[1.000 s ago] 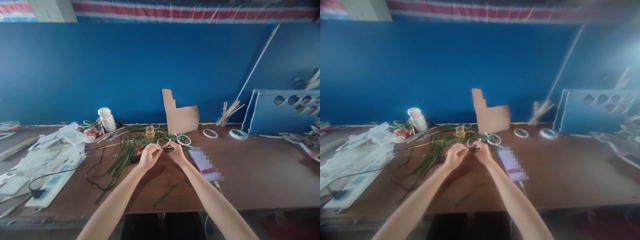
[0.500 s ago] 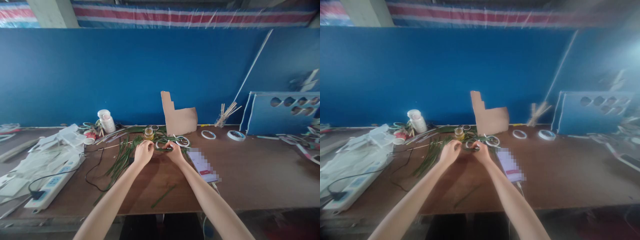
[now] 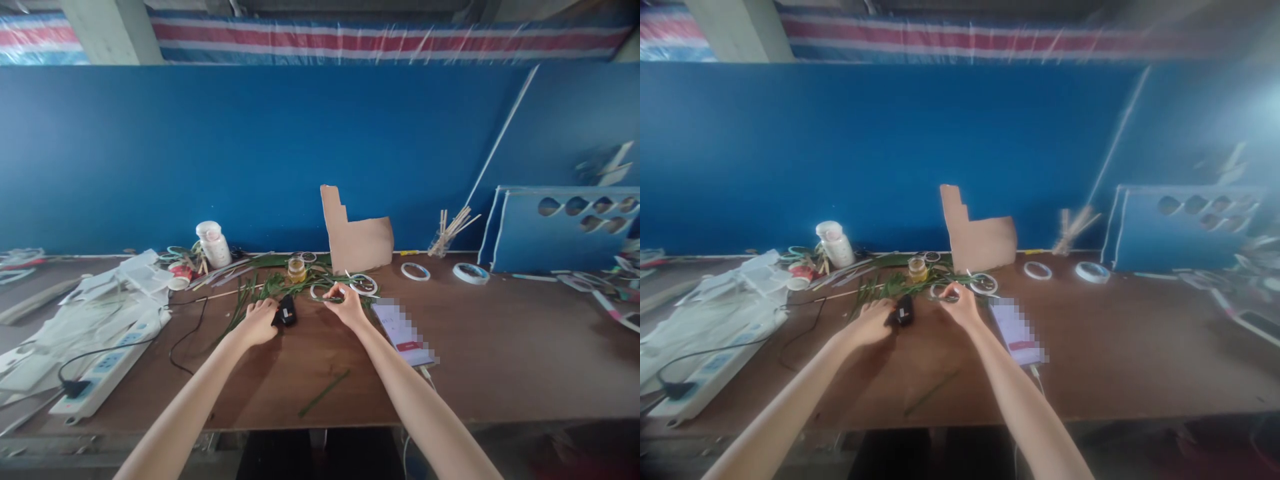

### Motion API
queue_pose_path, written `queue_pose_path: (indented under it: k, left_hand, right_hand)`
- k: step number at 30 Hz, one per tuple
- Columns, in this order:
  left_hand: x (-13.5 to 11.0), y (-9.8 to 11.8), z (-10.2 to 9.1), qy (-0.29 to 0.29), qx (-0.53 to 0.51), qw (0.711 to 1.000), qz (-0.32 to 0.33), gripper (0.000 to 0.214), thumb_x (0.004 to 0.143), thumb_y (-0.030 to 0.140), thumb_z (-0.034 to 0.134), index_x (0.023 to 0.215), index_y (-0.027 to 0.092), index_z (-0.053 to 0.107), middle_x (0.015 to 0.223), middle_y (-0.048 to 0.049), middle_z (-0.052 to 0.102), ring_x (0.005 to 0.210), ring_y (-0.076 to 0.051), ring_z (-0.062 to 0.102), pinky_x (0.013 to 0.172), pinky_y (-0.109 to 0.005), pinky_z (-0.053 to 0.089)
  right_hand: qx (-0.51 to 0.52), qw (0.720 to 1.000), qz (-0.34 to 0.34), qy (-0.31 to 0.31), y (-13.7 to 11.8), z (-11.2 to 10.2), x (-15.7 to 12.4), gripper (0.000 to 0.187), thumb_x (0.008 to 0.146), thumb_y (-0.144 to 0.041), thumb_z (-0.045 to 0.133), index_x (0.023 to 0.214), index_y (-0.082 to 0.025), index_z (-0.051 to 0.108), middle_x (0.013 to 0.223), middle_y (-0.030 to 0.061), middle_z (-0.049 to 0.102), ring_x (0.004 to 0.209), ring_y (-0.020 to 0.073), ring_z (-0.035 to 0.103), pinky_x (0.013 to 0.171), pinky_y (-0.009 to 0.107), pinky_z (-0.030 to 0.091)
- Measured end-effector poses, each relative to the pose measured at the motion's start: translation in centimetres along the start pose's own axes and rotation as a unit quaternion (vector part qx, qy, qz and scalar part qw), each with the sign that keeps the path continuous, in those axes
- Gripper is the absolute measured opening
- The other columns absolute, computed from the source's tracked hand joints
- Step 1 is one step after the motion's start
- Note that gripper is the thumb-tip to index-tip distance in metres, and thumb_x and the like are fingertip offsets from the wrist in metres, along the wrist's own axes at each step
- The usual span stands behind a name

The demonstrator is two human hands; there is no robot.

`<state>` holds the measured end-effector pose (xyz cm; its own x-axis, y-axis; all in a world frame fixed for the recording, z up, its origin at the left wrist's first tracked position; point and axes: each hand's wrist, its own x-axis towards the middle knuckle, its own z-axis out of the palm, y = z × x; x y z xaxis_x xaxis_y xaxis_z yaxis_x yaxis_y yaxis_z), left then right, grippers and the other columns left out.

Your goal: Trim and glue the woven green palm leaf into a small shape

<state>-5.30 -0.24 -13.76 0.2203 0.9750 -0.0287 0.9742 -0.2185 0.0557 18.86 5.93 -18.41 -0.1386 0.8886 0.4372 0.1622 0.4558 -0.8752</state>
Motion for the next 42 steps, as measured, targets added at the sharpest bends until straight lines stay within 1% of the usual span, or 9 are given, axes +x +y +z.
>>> queue_pose_path:
  k: [4,7,9,12,16,19,26,35,42]
  left_hand:
    - [0.8,0.7,0.0,0.045,0.034,0.998,0.027,0.031,0.063,0.01,0.051,0.093,0.015,0.061,0.099,-0.0139,0.059,0.096,-0.03,0.057,0.086,-0.044,0.034]
    - [1.0,1.0,0.0,0.094,0.029,0.994,0.037,0.024,0.067,0.012,0.05,0.089,0.014,0.06,0.096,-0.0132,0.06,0.089,-0.028,0.059,0.086,-0.042,0.034]
    - [0.8,1.1,-0.1,0.148,-0.011,0.989,0.026,0.021,0.07,0.015,0.05,0.089,0.015,0.058,0.095,-0.0114,0.061,0.086,-0.026,0.059,0.084,-0.039,0.037]
    - [0.5,1.5,-0.4,0.21,-0.144,0.967,0.008,0.019,0.072,0.016,0.049,0.088,0.018,0.056,0.088,-0.0058,0.063,0.079,-0.021,0.059,0.074,-0.031,0.041]
    - [0.4,2.6,-1.0,0.15,-0.309,0.937,0.07,0.02,0.067,0.011,0.046,0.081,0.019,0.057,0.067,0.0019,0.059,0.06,-0.014,0.054,0.058,-0.022,0.038]
    - [0.5,3.4,-0.8,0.157,-0.31,0.932,0.1,0.018,0.062,0.009,0.046,0.074,0.019,0.056,0.064,0.0027,0.056,0.06,-0.013,0.052,0.056,-0.021,0.035]
    - [0.9,3.2,0.6,0.184,-0.358,0.912,0.082,0.018,0.063,0.01,0.046,0.075,0.017,0.057,0.068,0.001,0.057,0.063,-0.013,0.051,0.059,-0.021,0.036]
    - [0.7,3.6,0.7,0.177,-0.328,0.925,0.079,0.012,0.064,0.012,0.045,0.07,0.018,0.053,0.061,0.0029,0.049,0.058,-0.012,0.046,0.056,-0.021,0.033]
    - [0.9,3.7,0.8,0.182,-0.331,0.923,0.072,0.012,0.064,0.01,0.045,0.068,0.018,0.053,0.064,0.0023,0.053,0.06,-0.012,0.049,0.057,-0.02,0.035]
  right_hand:
    - [-0.003,1.0,0.0,0.01,0.0,-0.1,0.1,0.012,0.063,-0.016,0.063,0.068,-0.02,0.052,0.075,0.0011,0.068,0.077,0.0182,0.064,0.078,0.031,0.048]
    - [-0.012,1.0,0.001,0.019,0.1,-0.3,0.2,0.01,0.063,-0.015,0.061,0.068,-0.02,0.054,0.074,0.0008,0.067,0.075,0.0176,0.063,0.076,0.03,0.047]
    - [-0.015,1.0,0.011,0.021,0.3,-0.4,0.2,0.012,0.061,-0.013,0.06,0.068,-0.02,0.054,0.074,0.0005,0.066,0.073,0.0175,0.063,0.073,0.029,0.048]
    - [-0.016,0.999,0.017,0.024,0.7,-0.3,0.3,0.014,0.058,-0.011,0.06,0.068,-0.02,0.055,0.072,0.0001,0.065,0.071,0.0173,0.062,0.069,0.028,0.048]
    - [-0.018,0.999,0.0,0.026,0.9,-0.3,0.4,0.011,0.061,-0.012,0.059,0.068,-0.02,0.055,0.073,0.0001,0.065,0.07,0.0162,0.061,0.07,0.027,0.048]
    - [-0.013,0.999,0.004,0.036,0.8,-0.4,0.4,0.012,0.06,-0.013,0.06,0.067,-0.02,0.054,0.072,0.0,0.064,0.069,0.0159,0.061,0.07,0.028,0.048]
    - [0.016,0.999,0.027,0.02,0.9,-0.2,0.3,0.013,0.059,-0.013,0.062,0.067,-0.02,0.053,0.071,0.0,0.064,0.07,0.0164,0.061,0.069,0.027,0.048]
    - [0.002,0.999,0.045,0.017,0.8,0.0,0.2,0.013,0.06,-0.015,0.062,0.067,-0.02,0.053,0.073,0.0004,0.066,0.07,0.0167,0.062,0.068,0.028,0.049]
    - [-0.021,0.999,0.042,0.018,0.9,0.3,0.0,0.012,0.061,-0.018,0.063,0.067,-0.02,0.054,0.074,0.0007,0.067,0.07,0.017,0.062,0.068,0.028,0.049]
